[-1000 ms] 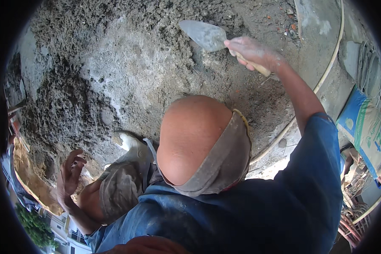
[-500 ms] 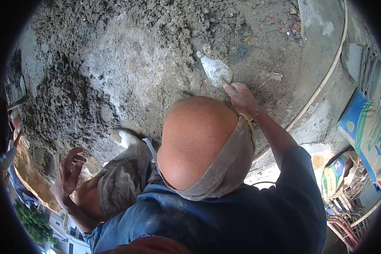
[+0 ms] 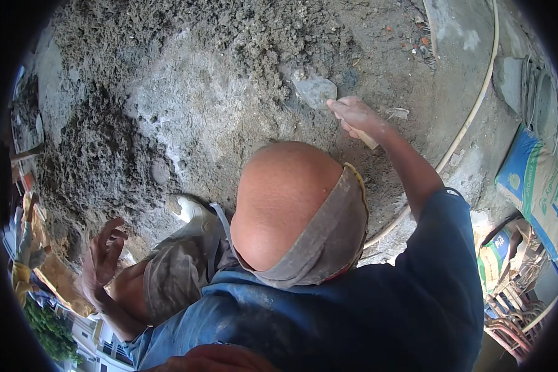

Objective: Smoothing and leveling a patch of wet cement on a floor using a trowel.

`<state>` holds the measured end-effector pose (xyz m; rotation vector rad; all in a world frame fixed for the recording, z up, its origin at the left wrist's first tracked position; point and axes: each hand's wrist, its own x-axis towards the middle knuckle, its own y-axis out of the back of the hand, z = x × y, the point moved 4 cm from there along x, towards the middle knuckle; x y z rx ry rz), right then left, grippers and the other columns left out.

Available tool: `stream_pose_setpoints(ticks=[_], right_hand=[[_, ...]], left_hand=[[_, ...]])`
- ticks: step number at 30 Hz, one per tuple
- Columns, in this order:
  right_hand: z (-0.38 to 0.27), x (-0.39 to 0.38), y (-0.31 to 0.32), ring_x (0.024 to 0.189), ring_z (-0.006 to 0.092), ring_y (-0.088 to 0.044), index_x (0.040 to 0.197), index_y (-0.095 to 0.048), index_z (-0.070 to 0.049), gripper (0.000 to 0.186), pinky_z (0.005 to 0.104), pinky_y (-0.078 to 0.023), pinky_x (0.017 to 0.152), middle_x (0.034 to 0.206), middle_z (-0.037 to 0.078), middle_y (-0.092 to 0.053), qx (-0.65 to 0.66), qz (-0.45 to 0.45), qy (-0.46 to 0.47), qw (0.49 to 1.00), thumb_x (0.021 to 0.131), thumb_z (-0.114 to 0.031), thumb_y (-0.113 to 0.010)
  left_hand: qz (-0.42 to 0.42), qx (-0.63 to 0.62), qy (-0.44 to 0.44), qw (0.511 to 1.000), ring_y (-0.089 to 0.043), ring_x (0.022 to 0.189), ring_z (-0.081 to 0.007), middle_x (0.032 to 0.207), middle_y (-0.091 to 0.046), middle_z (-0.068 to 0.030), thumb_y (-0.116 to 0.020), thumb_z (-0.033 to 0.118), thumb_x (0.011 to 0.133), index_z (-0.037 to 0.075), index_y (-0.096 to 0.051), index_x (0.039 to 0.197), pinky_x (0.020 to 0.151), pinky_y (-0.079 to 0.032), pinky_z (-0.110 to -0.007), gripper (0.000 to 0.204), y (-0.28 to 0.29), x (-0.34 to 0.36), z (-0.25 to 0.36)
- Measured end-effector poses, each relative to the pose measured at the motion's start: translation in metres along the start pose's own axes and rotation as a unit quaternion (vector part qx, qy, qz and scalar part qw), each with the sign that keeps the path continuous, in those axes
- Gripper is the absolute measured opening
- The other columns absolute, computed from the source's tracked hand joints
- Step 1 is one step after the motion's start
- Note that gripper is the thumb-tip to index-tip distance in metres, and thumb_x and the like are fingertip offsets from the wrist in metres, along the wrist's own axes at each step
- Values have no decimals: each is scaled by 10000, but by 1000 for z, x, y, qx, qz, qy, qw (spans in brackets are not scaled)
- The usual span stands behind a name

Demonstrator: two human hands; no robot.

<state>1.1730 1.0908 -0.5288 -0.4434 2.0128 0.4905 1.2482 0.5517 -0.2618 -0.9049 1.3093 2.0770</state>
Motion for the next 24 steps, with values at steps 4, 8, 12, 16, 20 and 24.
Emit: stream_pose_setpoints(ticks=[4,8,12,16,20,24], right_hand=[[-38,39,-22,398,100,-431,807,-534,-61,501,294,-343,373,543,1,-461,-18,2,54,998,1008,-520,-526],[-61,40,-8,386,76,-402,799,-537,-66,494,259,-313,345,538,-11,-448,2,-23,67,997,1000,-517,-554],[-117,20,24,382,39,-375,834,-528,-89,458,215,-311,335,557,-37,-443,-67,22,142,987,1015,-509,-550],[-191,-16,31,386,23,-374,845,-502,-99,459,185,-307,337,573,-47,-423,-11,96,309,946,1021,-522,-527],[-106,-12,15,383,53,-371,821,-505,-79,449,244,-313,338,547,-31,-422,-131,26,86,987,1037,-472,-509],[-5,-10,-1,378,157,-460,768,-539,-36,490,342,-410,427,524,61,-498,-75,57,13,995,1013,-460,-513]], left_hand=[[-4,-2,10,1000,-671,921,-359,944,-689,-187,-554,350,1007,46,-579,1282,834,-496,-445,410,-1,1,-3],[11,0,-1,1000,-679,915,-342,943,-692,-191,-563,367,1002,40,-581,1282,826,-500,-435,431,-3,-5,2],[-8,-20,13,1000,-683,914,-328,955,-699,-195,-567,390,998,34,-579,1296,829,-504,-427,464,-4,-4,-2],[5,-20,14,1000,-680,921,-335,963,-701,-193,-564,400,999,35,-577,1305,835,-504,-426,476,-5,-6,-14],[12,-25,20,999,-657,894,-266,964,-697,-169,-541,440,1005,23,-569,1323,788,-497,-398,525,-8,-18,-23],[10,-50,34,998,-656,903,-277,969,-703,-176,-551,424,1008,11,-562,1326,803,-498,-402,521,-13,-29,-36]])
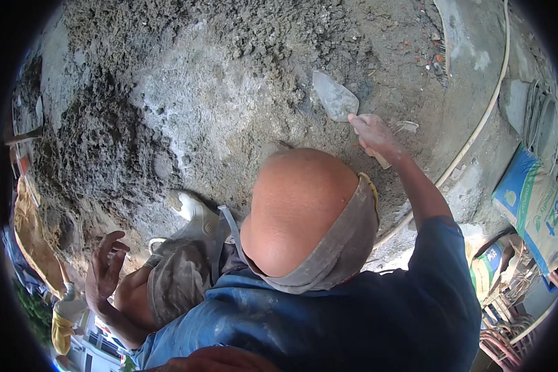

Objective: Smoothing and leveling a patch of wet cement on a floor using a trowel.

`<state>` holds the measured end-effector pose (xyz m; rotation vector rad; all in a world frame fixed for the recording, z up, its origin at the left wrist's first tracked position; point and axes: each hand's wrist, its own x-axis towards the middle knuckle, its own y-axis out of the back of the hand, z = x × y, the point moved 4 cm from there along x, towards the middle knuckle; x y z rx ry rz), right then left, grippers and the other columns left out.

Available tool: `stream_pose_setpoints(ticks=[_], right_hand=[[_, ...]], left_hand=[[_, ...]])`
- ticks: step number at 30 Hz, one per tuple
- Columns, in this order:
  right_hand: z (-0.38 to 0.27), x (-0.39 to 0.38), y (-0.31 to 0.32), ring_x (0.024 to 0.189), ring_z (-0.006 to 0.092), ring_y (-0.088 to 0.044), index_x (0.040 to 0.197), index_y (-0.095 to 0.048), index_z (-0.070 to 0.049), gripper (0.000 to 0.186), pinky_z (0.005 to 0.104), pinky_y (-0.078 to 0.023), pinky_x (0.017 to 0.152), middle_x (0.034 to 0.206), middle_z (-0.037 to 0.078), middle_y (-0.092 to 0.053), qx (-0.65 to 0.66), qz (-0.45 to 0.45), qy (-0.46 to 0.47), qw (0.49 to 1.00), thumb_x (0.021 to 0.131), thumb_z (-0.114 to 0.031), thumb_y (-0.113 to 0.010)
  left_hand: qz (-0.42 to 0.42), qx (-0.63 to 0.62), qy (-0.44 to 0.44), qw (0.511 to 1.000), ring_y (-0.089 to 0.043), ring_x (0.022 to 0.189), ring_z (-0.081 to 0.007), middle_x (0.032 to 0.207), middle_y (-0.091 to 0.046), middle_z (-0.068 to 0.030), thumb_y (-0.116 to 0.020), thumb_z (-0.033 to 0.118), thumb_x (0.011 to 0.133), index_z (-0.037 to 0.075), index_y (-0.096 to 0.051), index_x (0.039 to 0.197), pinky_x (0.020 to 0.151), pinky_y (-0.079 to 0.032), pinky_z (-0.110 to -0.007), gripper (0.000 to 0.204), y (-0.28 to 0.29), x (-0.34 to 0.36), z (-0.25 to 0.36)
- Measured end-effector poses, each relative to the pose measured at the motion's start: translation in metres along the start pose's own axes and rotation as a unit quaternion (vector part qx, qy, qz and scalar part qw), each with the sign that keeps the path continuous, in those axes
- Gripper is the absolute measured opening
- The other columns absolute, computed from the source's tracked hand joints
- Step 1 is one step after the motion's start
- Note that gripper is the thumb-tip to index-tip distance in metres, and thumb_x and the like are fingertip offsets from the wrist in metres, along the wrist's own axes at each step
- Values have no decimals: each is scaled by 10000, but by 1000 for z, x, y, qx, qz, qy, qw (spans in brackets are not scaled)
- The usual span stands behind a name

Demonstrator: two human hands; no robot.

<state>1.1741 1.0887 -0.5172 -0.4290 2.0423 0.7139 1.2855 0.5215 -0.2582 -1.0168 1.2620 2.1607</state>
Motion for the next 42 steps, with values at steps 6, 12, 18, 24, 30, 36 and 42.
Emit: stream_pose_setpoints(ticks=[6,12,18,24,30,36,42], right_hand=[[1,22,-14,393,180,-512,738,-550,-10,530,358,-429,441,541,81,-528,27,58,37,997,1008,-465,-510],[-33,-8,22,400,134,-469,803,-535,-42,504,320,-402,438,543,26,-486,-18,45,87,995,1011,-501,-523],[-44,-33,21,472,82,-440,864,-502,-87,436,273,-361,438,651,-19,-455,70,-1,104,992,1028,-491,-516],[-33,30,3,447,68,-410,893,-554,-70,452,270,-328,382,601,-17,-455,36,-42,59,997,1003,-508,-552],[-109,67,64,367,65,-428,865,-576,-72,501,241,-326,332,528,-22,-462,-138,-46,115,983,958,-563,-607],[-194,58,123,373,14,-419,835,-551,-103,485,173,-350,328,554,-53,-474,-229,7,166,959,981,-565,-563],[-215,73,133,453,93,-475,925,-585,-125,284,252,-396,373,642,-13,-533,144,-99,159,972,1012,-395,-589]], left_hand=[[-4,23,4,1000,-669,915,-333,956,-700,-193,-569,402,992,-2,-576,1295,844,-498,-434,505,4,13,15],[-4,48,-57,997,-672,904,-349,959,-697,-194,-576,387,992,18,-574,1290,836,-504,-429,474,9,26,40],[4,38,-53,998,-671,896,-347,953,-697,-188,-578,415,992,16,-580,1279,832,-508,-433,492,15,21,41],[-5,37,-39,999,-675,896,-331,939,-698,-184,-576,420,991,23,-585,1284,835,-504,-423,493,11,23,35],[8,45,-37,998,-660,865,-267,929,-701,-176,-571,440,988,6,-574,1307,755,-496,-397,538,8,17,29],[5,24,-25,999,-674,943,-331,965,-702,-196,-557,435,1001,9,-585,1294,858,-497,-422,518,9,10,17],[-9,12,-13,1000,-671,951,-320,969,-702,-188,-553,437,1005,10,-579,1308,871,-496,-417,524,9,21,22]])
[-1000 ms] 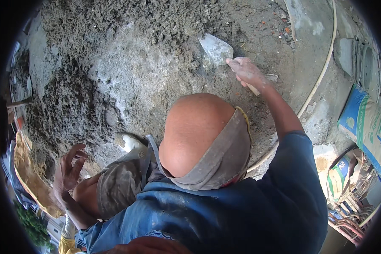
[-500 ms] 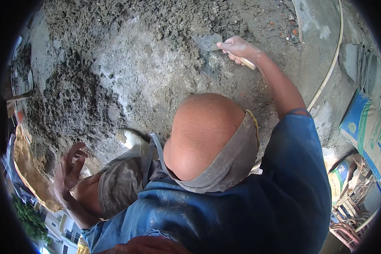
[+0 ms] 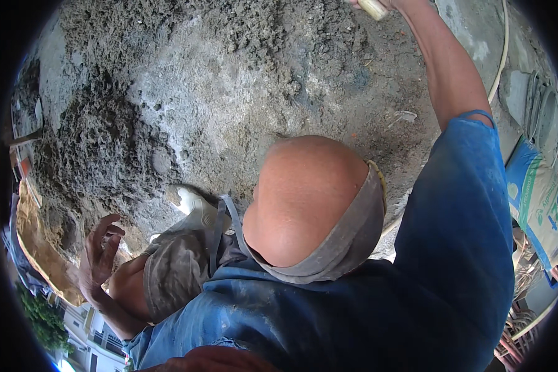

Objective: Smoothing and leveling a patch of wet cement on a floor using a trowel.

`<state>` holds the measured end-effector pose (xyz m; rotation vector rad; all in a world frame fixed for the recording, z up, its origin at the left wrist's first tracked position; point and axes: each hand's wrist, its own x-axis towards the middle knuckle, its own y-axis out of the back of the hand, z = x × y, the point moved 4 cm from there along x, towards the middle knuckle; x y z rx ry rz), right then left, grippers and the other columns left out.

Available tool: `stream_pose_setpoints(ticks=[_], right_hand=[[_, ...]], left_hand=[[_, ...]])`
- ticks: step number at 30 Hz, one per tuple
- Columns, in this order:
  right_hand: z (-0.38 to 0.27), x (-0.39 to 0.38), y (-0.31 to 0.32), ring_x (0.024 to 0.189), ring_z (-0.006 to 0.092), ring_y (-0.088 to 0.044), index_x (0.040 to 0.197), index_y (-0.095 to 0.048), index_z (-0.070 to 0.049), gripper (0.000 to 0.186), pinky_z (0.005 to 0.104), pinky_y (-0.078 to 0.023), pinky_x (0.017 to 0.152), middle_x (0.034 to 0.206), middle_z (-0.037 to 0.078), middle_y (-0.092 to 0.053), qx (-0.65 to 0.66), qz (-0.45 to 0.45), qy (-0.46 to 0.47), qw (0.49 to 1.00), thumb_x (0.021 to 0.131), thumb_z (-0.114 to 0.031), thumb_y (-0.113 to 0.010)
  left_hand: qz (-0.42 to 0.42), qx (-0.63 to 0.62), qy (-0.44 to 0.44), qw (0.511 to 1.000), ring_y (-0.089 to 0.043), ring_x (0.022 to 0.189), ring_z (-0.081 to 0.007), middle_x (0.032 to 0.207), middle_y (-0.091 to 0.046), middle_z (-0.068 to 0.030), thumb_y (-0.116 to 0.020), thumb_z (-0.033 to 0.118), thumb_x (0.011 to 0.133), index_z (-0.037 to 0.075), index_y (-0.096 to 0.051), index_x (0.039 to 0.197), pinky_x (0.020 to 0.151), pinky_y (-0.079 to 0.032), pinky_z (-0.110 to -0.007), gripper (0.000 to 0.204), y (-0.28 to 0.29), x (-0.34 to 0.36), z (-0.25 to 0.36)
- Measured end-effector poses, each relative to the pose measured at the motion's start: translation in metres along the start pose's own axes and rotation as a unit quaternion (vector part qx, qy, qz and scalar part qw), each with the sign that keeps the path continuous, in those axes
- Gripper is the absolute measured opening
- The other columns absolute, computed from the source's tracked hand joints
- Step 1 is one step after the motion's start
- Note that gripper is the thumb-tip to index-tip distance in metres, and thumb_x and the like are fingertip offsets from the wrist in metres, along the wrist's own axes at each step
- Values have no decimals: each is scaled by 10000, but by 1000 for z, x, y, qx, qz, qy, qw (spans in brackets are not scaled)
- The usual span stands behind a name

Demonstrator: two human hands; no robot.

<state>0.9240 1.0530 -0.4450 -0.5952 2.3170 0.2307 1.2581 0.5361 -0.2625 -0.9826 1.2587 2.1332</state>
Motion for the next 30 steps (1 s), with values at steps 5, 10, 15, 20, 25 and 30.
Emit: stream_pose_setpoints(ticks=[5,10,15,20,25,30], right_hand=[[142,-74,-96,434,54,-400,879,-548,-92,389,230,-355,375,594,-44,-471,-170,-96,-146,970,1034,-445,-498],[256,-101,-136,454,54,-385,837,-589,-71,431,268,-323,408,581,-38,-446,-226,-135,-35,964,1017,-460,-543],[209,-73,-132,412,61,-375,827,-607,-55,460,285,-260,374,544,-23,-456,-218,-152,-183,947,1005,-478,-563],[180,-63,-124,396,68,-375,818,-601,-53,478,289,-261,359,531,-25,-440,-280,-151,-181,930,1001,-494,-567],[170,-53,-117,398,80,-413,846,-624,-50,492,291,-308,372,538,-7,-480,-316,-156,-162,922,989,-518,-580],[145,-28,-97,378,71,-405,808,-602,-61,475,286,-300,360,517,-15,-463,-358,-149,-122,913,995,-497,-583]], left_hand=[[7,-18,54,998,-667,936,-319,988,-702,-182,-571,401,1000,12,-576,1313,870,-498,-423,499,-6,-13,-13],[19,-8,39,999,-665,942,-321,984,-700,-183,-582,407,986,17,-581,1307,865,-498,-428,506,-7,-12,-27],[3,4,41,999,-653,904,-300,969,-693,-172,-533,457,1000,28,-569,1319,821,-498,-417,536,-3,-2,-6],[24,25,3,999,-649,909,-297,963,-693,-164,-544,495,998,15,-570,1312,829,-494,-420,574,-2,-6,2],[24,11,18,999,-646,902,-289,961,-689,-159,-543,501,1001,8,-570,1313,840,-493,-414,584,-5,-13,-9],[27,5,29,999,-644,895,-284,961,-686,-156,-538,507,1003,3,-568,1316,848,-491,-407,594,-4,-22,-13]])
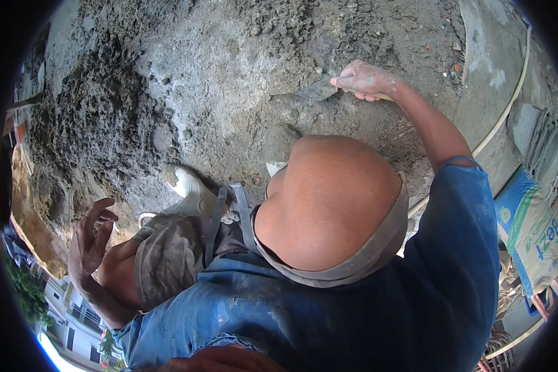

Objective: Smoothing and leveling a patch of wet cement on a floor using a trowel.

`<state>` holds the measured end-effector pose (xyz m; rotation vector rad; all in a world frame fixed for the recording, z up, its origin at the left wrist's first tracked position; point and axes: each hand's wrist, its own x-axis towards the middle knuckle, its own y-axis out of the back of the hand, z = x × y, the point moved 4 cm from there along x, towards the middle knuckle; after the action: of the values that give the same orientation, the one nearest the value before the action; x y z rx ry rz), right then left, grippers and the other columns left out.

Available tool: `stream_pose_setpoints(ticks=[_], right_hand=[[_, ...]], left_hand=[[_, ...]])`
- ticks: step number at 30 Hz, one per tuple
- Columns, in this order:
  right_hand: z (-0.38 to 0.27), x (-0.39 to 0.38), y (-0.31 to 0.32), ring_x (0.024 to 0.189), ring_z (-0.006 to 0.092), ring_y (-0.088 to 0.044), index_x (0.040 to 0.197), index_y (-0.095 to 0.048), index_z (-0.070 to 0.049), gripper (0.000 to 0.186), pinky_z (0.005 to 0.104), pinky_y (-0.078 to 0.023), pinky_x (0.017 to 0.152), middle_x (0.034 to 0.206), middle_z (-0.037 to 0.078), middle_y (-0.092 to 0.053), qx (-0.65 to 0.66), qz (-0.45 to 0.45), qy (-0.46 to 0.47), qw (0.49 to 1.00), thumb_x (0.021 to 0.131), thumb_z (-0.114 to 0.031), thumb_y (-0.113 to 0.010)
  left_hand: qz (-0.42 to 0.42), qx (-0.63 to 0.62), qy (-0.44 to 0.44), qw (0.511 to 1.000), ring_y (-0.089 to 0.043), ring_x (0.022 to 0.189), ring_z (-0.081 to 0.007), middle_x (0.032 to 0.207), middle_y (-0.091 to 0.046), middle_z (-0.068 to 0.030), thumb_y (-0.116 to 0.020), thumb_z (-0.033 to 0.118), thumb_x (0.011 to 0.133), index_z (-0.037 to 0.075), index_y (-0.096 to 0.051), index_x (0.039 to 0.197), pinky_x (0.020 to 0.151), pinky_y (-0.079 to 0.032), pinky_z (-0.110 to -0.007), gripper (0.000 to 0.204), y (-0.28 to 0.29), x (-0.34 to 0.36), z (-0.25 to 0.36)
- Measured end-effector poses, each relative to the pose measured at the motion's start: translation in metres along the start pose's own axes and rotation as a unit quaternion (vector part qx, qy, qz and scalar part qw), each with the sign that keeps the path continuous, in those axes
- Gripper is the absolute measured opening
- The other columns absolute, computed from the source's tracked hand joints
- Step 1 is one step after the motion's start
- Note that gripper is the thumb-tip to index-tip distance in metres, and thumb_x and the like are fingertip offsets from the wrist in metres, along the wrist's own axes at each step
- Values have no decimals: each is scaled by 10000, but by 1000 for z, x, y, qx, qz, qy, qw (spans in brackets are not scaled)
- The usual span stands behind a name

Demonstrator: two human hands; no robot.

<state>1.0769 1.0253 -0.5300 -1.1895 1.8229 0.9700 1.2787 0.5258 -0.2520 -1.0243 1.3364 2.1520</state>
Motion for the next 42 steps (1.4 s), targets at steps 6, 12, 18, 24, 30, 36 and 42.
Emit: stream_pose_setpoints(ticks=[6,12,18,24,30,36,42], right_hand=[[-2,1,66,367,51,-380,801,-575,-81,458,254,-309,355,508,-19,-447,94,152,53,982,986,-499,-605],[-47,-3,144,464,79,-464,913,-576,-130,282,231,-379,381,627,-20,-506,370,246,157,882,1021,-391,-575],[-60,7,-44,419,45,-420,975,-577,-53,419,240,-333,358,576,-30,-459,131,-20,52,990,1044,-461,-513],[-20,32,-83,428,122,-501,868,-640,-18,501,327,-393,413,582,34,-520,109,-12,14,994,968,-508,-608],[-29,39,3,381,37,-379,834,-567,-58,473,238,-291,352,538,-35,-447,134,120,63,982,1020,-492,-545],[-40,47,99,388,24,-394,865,-574,-74,469,210,-302,324,522,-46,-429,28,196,100,975,992,-525,-583],[-94,1,189,457,67,-446,923,-571,-130,281,231,-366,376,625,-27,-495,243,281,170,913,1030,-390,-562]], left_hand=[[-4,-6,-27,1000,-644,902,-286,965,-687,-163,-539,520,999,-10,-561,1317,852,-488,-406,619,4,8,0],[-8,-31,-5,999,-659,941,-299,971,-692,-163,-591,418,987,8,-578,1305,885,-488,-411,518,5,3,4],[-5,-38,0,999,-657,954,-294,977,-690,-158,-590,403,996,3,-581,1298,894,-485,-406,501,4,-1,5],[-20,-37,26,999,-658,962,-300,991,-694,-161,-590,420,992,10,-586,1296,901,-481,-410,510,3,4,-1],[-6,-40,-13,999,-663,940,-309,982,-699,-159,-574,426,996,13,-591,1291,901,-478,-412,508,7,7,8],[9,-28,-4,1000,-652,913,-287,949,-679,-158,-546,517,991,4,-581,1308,857,-480,-401,604,5,0,1],[0,-43,22,999,-665,950,-282,990,-701,-149,-603,421,991,3,-589,1301,889,-496,-400,521,1,-2,-3]])
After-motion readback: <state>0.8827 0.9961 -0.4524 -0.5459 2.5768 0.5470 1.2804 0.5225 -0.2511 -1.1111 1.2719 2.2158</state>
